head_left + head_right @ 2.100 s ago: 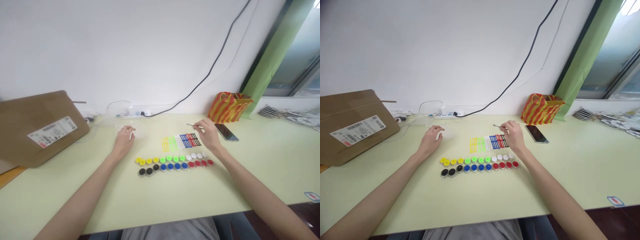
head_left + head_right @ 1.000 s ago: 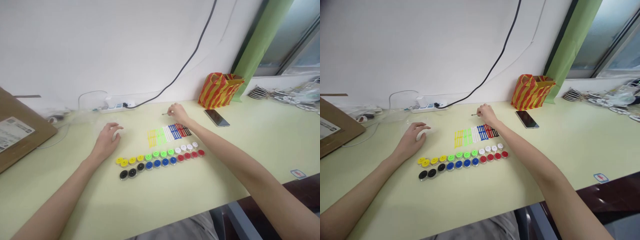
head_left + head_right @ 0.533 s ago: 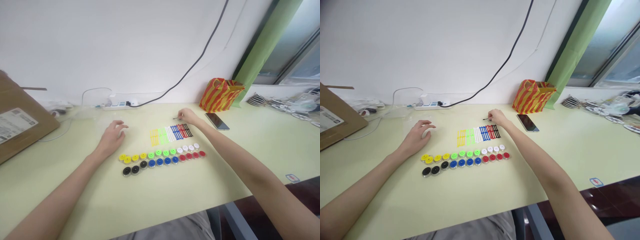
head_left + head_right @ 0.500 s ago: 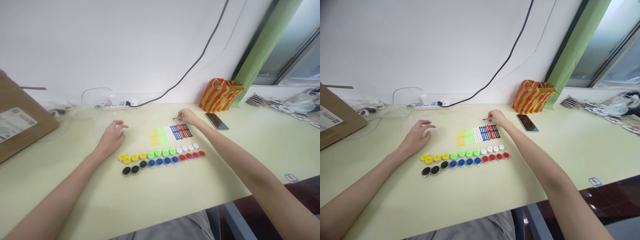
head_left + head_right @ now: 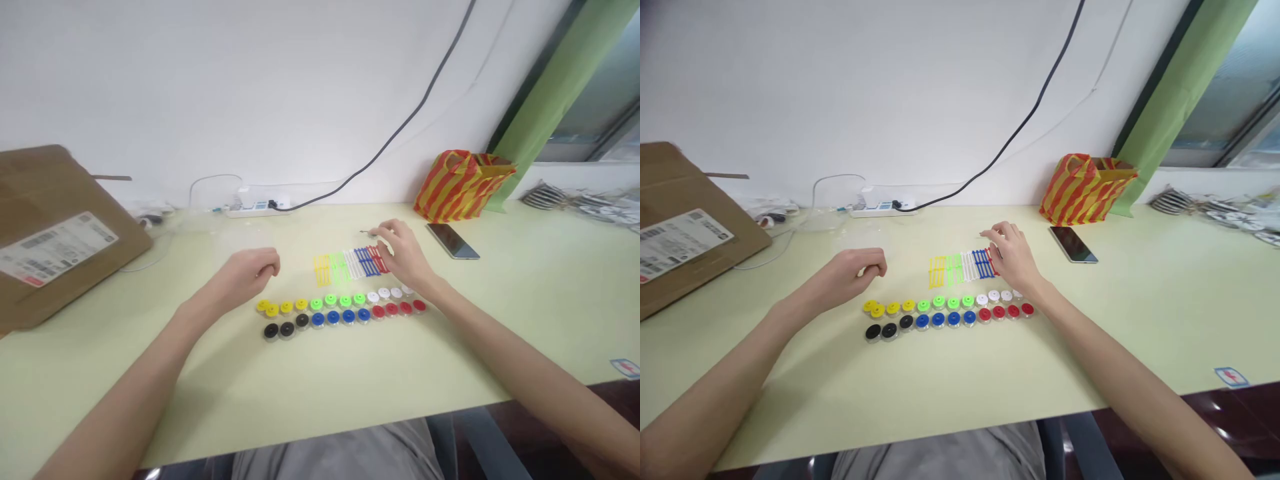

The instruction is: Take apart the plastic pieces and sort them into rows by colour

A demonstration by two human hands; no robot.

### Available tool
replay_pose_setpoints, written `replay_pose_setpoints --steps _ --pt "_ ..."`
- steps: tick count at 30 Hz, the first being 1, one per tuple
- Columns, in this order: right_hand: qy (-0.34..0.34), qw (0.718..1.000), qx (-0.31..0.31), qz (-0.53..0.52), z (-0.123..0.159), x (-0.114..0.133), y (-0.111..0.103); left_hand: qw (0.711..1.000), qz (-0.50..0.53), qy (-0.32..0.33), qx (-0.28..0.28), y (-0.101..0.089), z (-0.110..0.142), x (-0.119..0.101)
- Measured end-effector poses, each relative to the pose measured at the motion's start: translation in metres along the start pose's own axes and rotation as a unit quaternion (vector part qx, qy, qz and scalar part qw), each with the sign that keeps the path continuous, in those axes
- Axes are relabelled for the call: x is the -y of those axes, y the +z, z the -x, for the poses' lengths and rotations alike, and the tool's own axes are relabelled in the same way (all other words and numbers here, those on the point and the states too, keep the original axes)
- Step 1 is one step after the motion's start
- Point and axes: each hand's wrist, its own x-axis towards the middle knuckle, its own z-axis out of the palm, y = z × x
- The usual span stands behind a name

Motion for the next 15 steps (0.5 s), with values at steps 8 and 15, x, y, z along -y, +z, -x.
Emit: replay_pose_setpoints --steps 8,15 --pt "0.003 0.999 0.03 0.009 0.008 -0.008 0.006 0.994 0.003 -0.027 -0.108 0.0 0.089 -0.042" --pt "0.071 0.996 0.001 0.057 0.003 -0.041 0.002 0.99 -0.025 0.001 -0.142 -0.002 0.106 -0.03"
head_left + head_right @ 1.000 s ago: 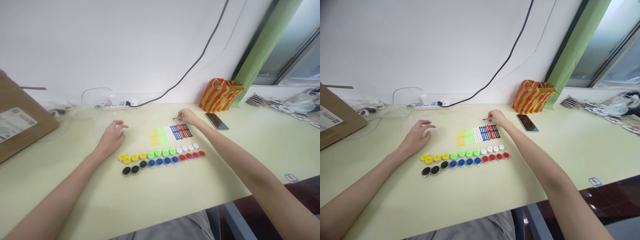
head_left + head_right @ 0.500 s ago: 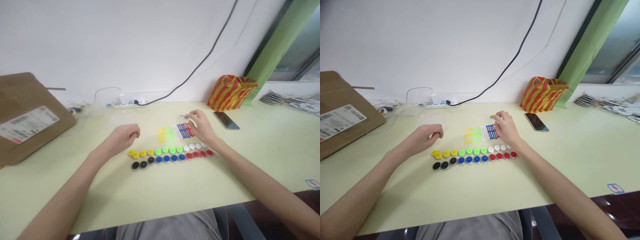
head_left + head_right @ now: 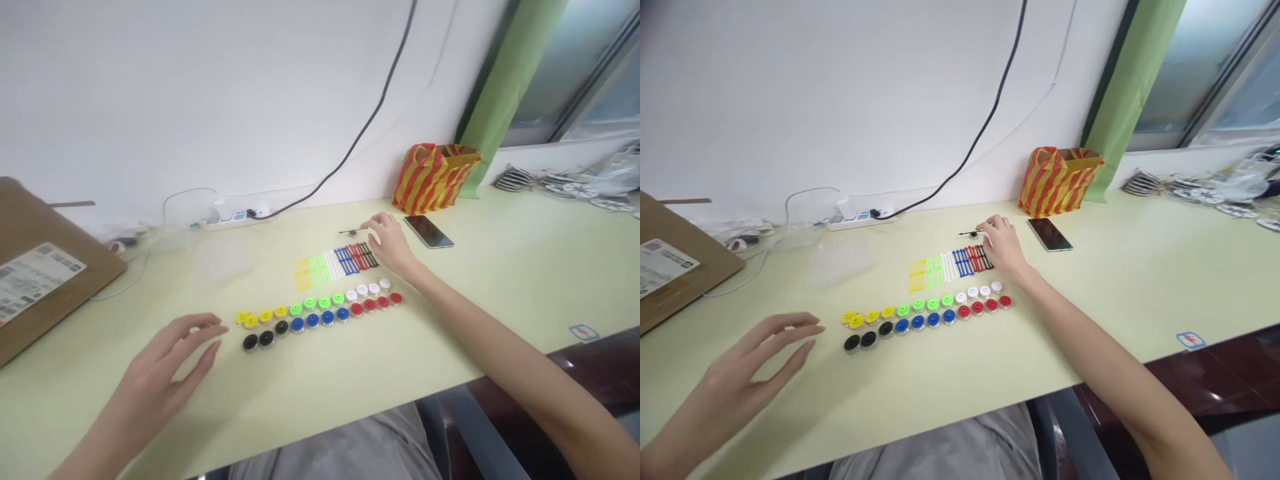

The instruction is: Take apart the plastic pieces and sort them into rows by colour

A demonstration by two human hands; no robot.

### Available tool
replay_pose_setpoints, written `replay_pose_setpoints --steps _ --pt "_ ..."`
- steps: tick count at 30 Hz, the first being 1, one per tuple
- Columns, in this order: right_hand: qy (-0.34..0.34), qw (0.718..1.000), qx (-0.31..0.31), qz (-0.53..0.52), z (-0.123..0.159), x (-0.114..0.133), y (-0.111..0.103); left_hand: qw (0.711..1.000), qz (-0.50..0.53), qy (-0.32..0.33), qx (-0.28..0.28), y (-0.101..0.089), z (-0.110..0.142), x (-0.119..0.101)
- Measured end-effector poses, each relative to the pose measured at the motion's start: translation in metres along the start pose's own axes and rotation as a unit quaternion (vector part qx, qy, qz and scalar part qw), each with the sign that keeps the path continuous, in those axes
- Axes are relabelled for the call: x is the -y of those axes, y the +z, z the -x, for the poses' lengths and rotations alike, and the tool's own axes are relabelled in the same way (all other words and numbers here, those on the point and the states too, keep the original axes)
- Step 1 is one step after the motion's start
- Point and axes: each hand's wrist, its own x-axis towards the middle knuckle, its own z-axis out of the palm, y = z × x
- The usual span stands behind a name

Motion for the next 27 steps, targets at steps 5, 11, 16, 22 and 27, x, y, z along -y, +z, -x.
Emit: replay_pose_setpoints --steps 5,11,16,22,27 --pt "0.034 0.999 0.029 0.019 0.0 -0.016 0.002 0.998 0.028 0.043 -0.021 0.002 -0.079 0.003" --pt "0.028 0.991 0.106 -0.07 0.0 -0.006 -0.006 0.994 -0.02 0.086 -0.062 0.053 -0.112 0.024" --pt "0.003 0.973 0.217 -0.077 -0.005 0.024 -0.036 0.993 -0.02 0.061 -0.103 0.048 -0.092 0.043" --pt "0.007 0.944 0.307 -0.119 -0.006 0.025 -0.052 0.996 0.009 0.023 -0.085 0.037 -0.092 0.043" --pt "0.024 0.962 0.272 -0.028 -0.003 0.016 -0.037 0.991 0.034 -0.022 0.131 0.039 -0.089 0.05"
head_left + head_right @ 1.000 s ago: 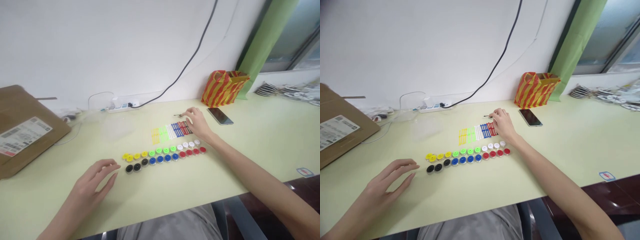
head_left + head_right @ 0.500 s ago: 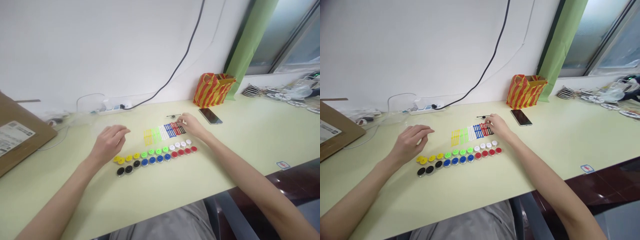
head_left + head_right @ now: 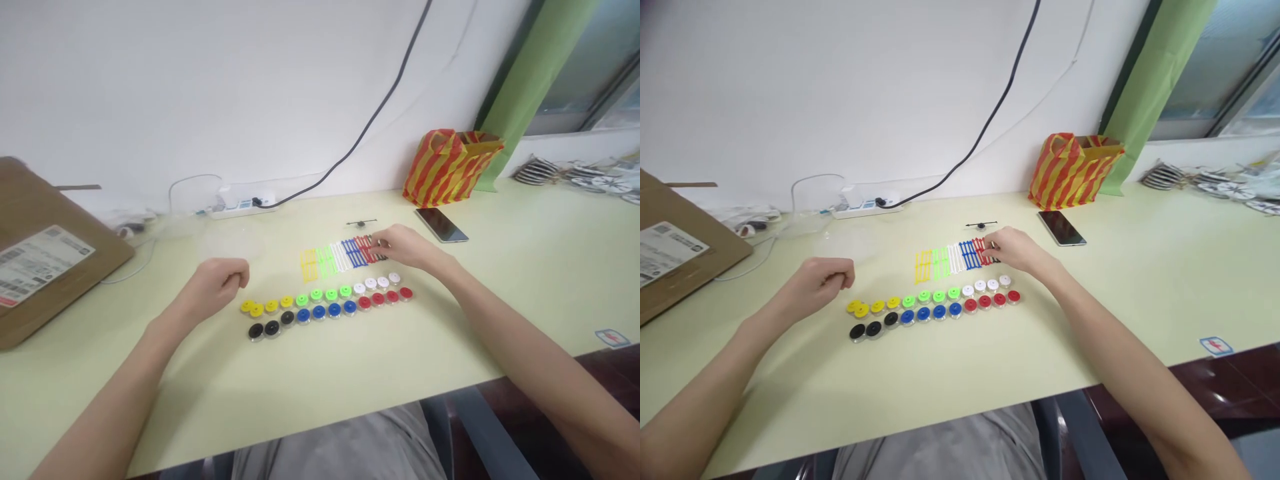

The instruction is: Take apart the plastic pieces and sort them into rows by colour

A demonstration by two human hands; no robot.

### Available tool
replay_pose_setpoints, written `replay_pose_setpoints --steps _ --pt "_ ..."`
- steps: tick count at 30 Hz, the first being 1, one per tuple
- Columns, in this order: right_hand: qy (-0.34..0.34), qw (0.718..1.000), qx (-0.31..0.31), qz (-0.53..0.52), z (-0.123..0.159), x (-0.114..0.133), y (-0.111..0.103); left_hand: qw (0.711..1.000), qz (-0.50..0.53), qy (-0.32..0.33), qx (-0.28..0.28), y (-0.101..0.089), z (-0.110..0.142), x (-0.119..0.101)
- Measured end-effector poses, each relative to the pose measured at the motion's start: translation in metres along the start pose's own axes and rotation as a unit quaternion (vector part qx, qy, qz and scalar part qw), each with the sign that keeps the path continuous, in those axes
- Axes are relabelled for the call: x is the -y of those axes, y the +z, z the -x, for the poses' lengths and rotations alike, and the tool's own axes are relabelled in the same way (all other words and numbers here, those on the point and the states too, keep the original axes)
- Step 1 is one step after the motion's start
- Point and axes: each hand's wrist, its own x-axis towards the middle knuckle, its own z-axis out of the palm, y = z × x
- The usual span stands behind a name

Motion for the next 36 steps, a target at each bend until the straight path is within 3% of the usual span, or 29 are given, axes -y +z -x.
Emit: replay_pose_setpoints --steps 4,9,13,19,24,36 --pt "0.034 0.998 -0.04 0.019 -0.003 -0.006 0.006 0.993 0.007 -0.046 0.106 -0.004 0.001 0.004" --pt "0.065 0.992 -0.098 0.048 -0.007 -0.024 0.011 0.978 0.04 -0.094 0.181 -0.004 0.001 0.003" --pt "0.082 0.99 -0.105 0.055 -0.012 -0.037 0.016 0.966 0.067 -0.113 0.224 -0.002 0.0 0.005" --pt "0.071 0.996 -0.028 0.054 -0.01 -0.043 0.013 0.957 0.095 -0.129 0.242 -0.004 0.0 0.01" --pt "0.088 0.994 -0.014 0.063 -0.007 -0.042 0.009 0.955 0.096 -0.124 0.251 0.0 0.0 0.016" --pt "-0.026 0.989 -0.142 -0.024 -0.02 -0.039 0.035 0.945 0.125 -0.114 0.279 -0.011 -0.002 0.025"
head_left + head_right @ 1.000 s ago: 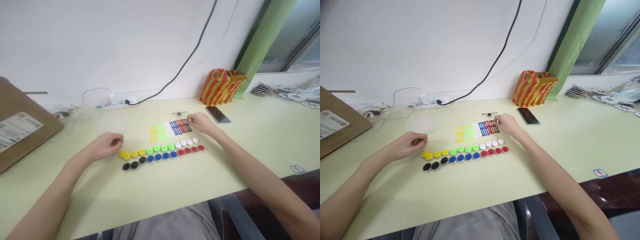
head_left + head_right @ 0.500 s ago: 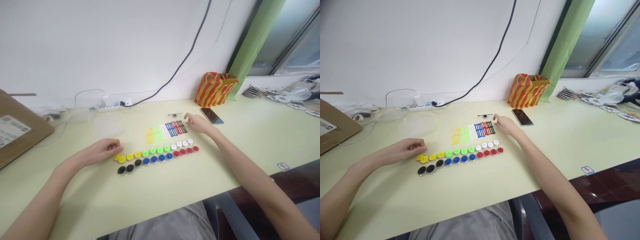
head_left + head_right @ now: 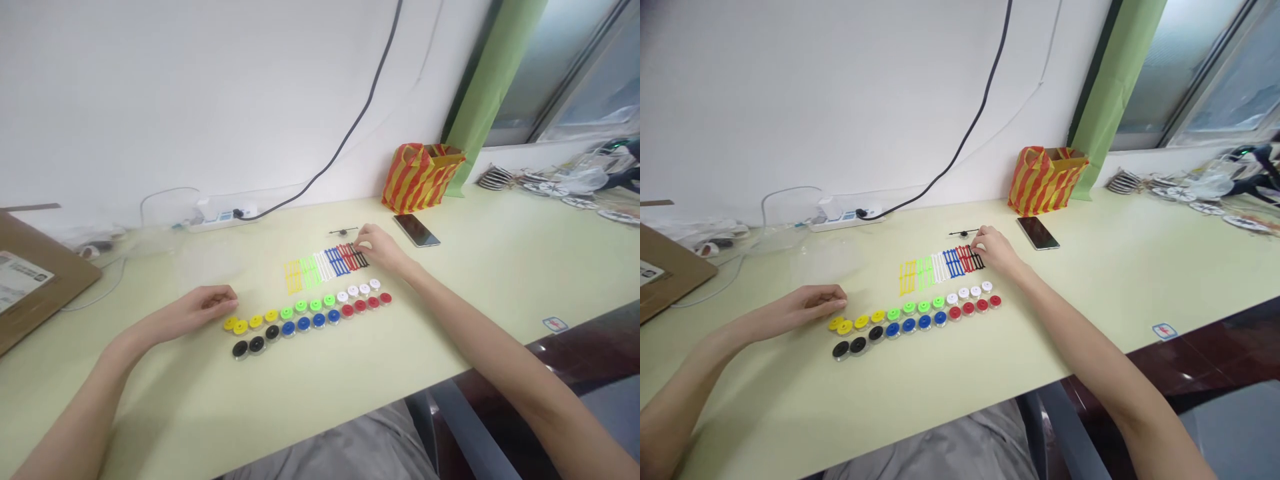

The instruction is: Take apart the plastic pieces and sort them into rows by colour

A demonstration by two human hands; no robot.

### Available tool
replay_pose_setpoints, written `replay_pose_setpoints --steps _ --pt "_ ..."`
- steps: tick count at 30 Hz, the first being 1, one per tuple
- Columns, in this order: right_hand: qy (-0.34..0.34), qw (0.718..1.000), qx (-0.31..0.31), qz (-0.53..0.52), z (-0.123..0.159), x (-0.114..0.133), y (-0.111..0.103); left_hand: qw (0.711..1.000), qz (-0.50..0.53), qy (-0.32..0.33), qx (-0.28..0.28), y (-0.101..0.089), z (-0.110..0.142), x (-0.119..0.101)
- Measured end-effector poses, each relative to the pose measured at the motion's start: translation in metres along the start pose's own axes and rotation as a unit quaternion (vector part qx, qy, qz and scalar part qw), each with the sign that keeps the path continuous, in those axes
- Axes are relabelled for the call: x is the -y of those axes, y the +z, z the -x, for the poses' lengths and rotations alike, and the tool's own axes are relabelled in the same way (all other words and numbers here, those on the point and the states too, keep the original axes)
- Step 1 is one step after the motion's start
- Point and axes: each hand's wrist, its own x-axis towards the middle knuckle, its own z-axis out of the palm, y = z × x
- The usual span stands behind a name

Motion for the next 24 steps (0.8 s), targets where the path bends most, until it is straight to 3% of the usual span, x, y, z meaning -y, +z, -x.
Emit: replay_pose_setpoints --steps 7,24 --pt "-0.035 0.999 0.003 0.01 -0.0013 -0.0029 0.0064 1.0 0.019 0.002 -0.005 0.0017 0.0028 -0.0013" --pt "-0.03 0.999 0.031 0.025 -0.0009 -0.0022 0.0046 0.998 0.041 0.032 0.026 -0.0037 0.0075 0.0041"
